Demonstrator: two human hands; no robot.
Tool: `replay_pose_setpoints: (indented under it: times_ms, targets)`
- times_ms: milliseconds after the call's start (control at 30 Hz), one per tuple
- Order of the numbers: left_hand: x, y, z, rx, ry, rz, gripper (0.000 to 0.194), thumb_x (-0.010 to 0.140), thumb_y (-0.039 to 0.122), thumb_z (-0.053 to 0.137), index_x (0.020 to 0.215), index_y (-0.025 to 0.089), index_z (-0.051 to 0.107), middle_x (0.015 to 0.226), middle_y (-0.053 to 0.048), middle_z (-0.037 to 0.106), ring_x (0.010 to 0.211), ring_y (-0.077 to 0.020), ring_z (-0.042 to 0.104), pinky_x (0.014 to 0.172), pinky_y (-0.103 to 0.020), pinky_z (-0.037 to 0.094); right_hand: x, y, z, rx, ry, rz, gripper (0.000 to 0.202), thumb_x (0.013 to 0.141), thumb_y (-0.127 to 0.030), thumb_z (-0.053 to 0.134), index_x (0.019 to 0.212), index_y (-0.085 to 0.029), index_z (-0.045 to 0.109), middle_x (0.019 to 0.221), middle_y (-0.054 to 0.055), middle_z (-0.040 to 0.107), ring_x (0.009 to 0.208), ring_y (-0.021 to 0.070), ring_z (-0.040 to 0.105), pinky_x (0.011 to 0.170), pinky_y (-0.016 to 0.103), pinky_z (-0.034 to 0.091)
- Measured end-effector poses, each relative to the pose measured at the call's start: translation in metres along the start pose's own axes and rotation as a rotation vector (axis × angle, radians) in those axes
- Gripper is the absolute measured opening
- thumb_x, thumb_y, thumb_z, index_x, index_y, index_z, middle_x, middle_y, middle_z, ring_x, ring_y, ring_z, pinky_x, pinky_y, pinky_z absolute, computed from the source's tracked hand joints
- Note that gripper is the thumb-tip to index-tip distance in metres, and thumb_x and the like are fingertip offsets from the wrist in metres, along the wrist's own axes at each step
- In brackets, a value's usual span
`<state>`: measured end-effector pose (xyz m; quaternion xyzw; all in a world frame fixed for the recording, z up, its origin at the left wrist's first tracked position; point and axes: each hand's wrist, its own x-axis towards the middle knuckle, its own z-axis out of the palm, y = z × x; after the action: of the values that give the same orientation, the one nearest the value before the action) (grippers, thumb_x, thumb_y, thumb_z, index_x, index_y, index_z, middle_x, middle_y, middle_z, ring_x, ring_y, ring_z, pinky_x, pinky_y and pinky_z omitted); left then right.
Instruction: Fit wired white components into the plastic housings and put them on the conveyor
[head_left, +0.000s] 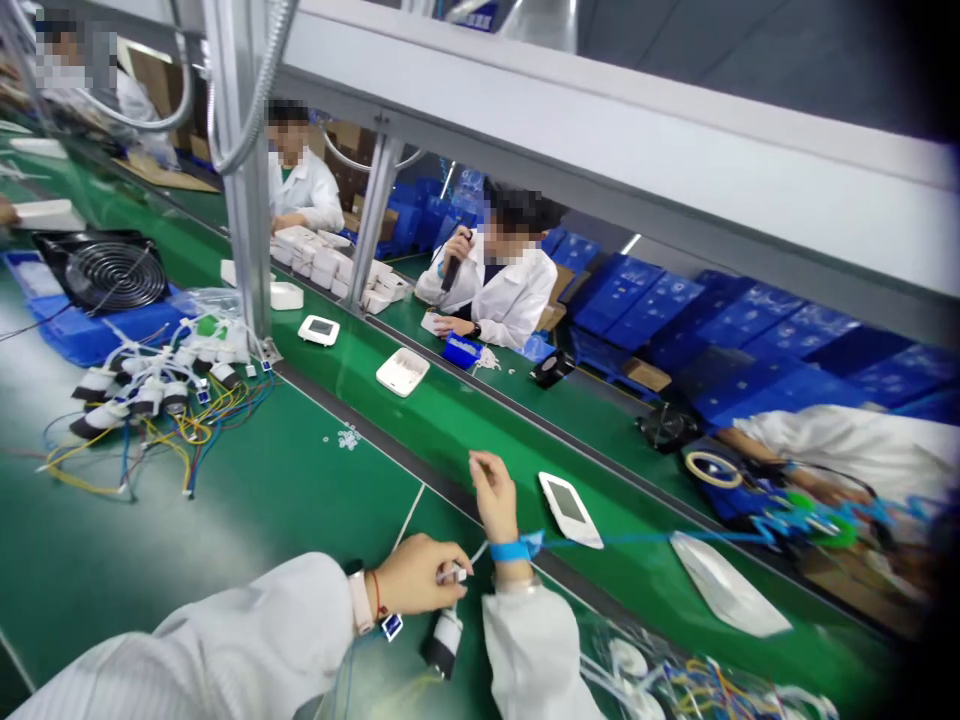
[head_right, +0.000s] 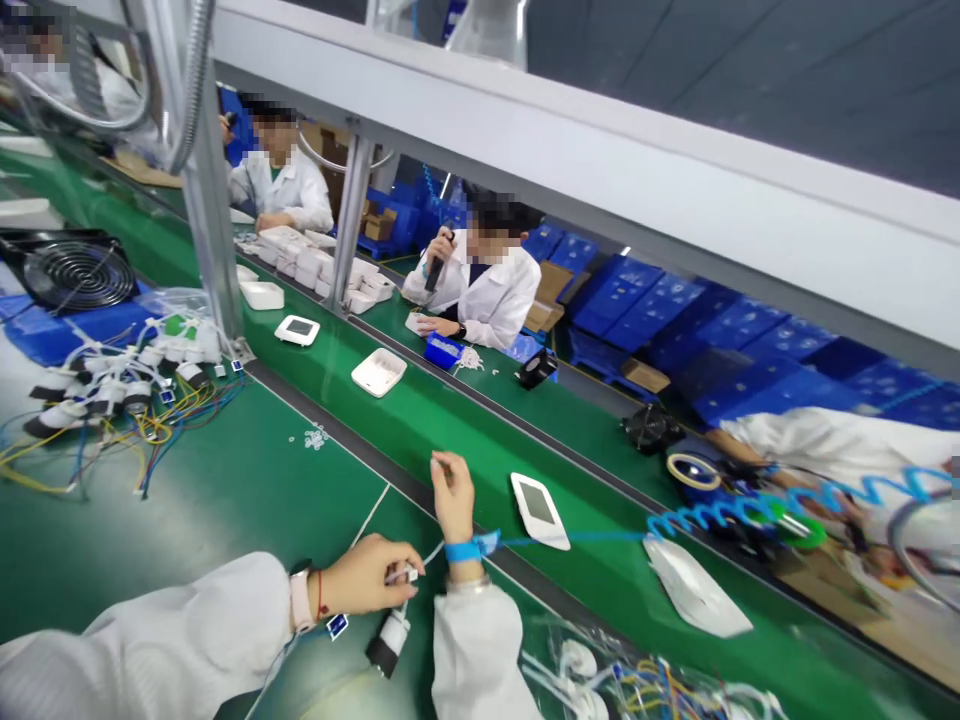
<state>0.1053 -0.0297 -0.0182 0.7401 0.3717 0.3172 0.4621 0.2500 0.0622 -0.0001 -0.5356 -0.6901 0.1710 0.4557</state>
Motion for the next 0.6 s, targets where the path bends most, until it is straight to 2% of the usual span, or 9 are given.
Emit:
replay_pose_setpoints:
  times_ms: [100, 167, 233, 300, 400, 500, 600]
  targets:
    - [0.002, -0.001, -0.002, 0.031, 0.041, -0.015, 0.022, 0.069, 0.017, 0.054, 0.087, 0.019, 0.067, 0.054, 0.005, 0.054, 0.05, -0.0083, 0.045, 0.05, -0.017, 0.032, 0.057, -0.003, 0.044, -0.053, -0.185, -0.091, 0.03, 0.082, -0.036, 0.047, 0.099, -0.016, 0.061, 0.105, 0.01, 0.059, 0.084, 0.0164, 0.058, 0.074, 0.031, 0.047]
    - [0.005, -0.001, -0.004, 0.017, 0.092, -0.031, 0.022, 0.069, 0.016, 0.053, 0.085, 0.017, 0.066, 0.053, 0.005, 0.053, 0.049, -0.0083, 0.044, 0.049, -0.017, 0.031, 0.085, -0.004, 0.076, -0.102, -0.281, -0.135, 0.03, 0.078, -0.03, 0.052, 0.103, -0.016, 0.061, 0.112, 0.01, 0.058, 0.094, 0.0181, 0.056, 0.083, 0.032, 0.045]
    - [0.008, -0.002, -0.007, 0.006, 0.142, -0.054, 0.019, 0.068, 0.015, 0.053, 0.082, 0.015, 0.064, 0.053, 0.004, 0.053, 0.05, -0.0085, 0.046, 0.048, -0.017, 0.031, 0.104, -0.001, 0.101, -0.157, -0.338, -0.155, 0.033, 0.075, -0.026, 0.056, 0.105, -0.016, 0.061, 0.115, 0.01, 0.058, 0.103, 0.02, 0.053, 0.091, 0.034, 0.04]
    - [0.011, -0.003, -0.009, 0.011, 0.174, -0.08, 0.016, 0.068, 0.015, 0.052, 0.081, 0.012, 0.062, 0.055, 0.003, 0.054, 0.051, -0.009, 0.047, 0.048, -0.018, 0.031, 0.114, 0.005, 0.114, -0.212, -0.365, -0.151, 0.034, 0.072, -0.024, 0.058, 0.105, -0.015, 0.061, 0.115, 0.011, 0.059, 0.106, 0.0209, 0.052, 0.094, 0.034, 0.038]
    - [0.012, -0.004, -0.01, 0.032, 0.164, -0.084, 0.016, 0.069, 0.016, 0.051, 0.081, 0.012, 0.061, 0.058, 0.002, 0.057, 0.052, -0.0098, 0.049, 0.049, -0.018, 0.032, 0.114, 0.018, 0.111, -0.29, -0.348, -0.111, 0.028, 0.073, -0.025, 0.057, 0.098, -0.014, 0.063, 0.107, 0.011, 0.062, 0.097, 0.0204, 0.056, 0.087, 0.031, 0.04]
    - [0.011, -0.004, -0.011, 0.051, 0.119, -0.058, 0.019, 0.067, 0.015, 0.054, 0.083, 0.014, 0.064, 0.057, 0.002, 0.058, 0.053, -0.0102, 0.05, 0.051, -0.019, 0.033, 0.103, 0.033, 0.092, -0.356, -0.274, -0.041, 0.021, 0.078, -0.029, 0.049, 0.082, -0.015, 0.064, 0.083, 0.009, 0.066, 0.077, 0.0188, 0.059, 0.072, 0.029, 0.043]
    - [0.009, -0.004, -0.01, 0.055, 0.078, -0.034, 0.025, 0.069, 0.015, 0.053, 0.09, 0.017, 0.066, 0.057, 0.003, 0.058, 0.053, -0.0097, 0.05, 0.053, -0.018, 0.035, 0.085, 0.042, 0.071, -0.404, -0.163, 0.027, 0.022, 0.077, -0.031, 0.046, 0.081, -0.016, 0.061, 0.06, 0.002, 0.06, 0.059, 0.0161, 0.056, 0.06, 0.026, 0.04]
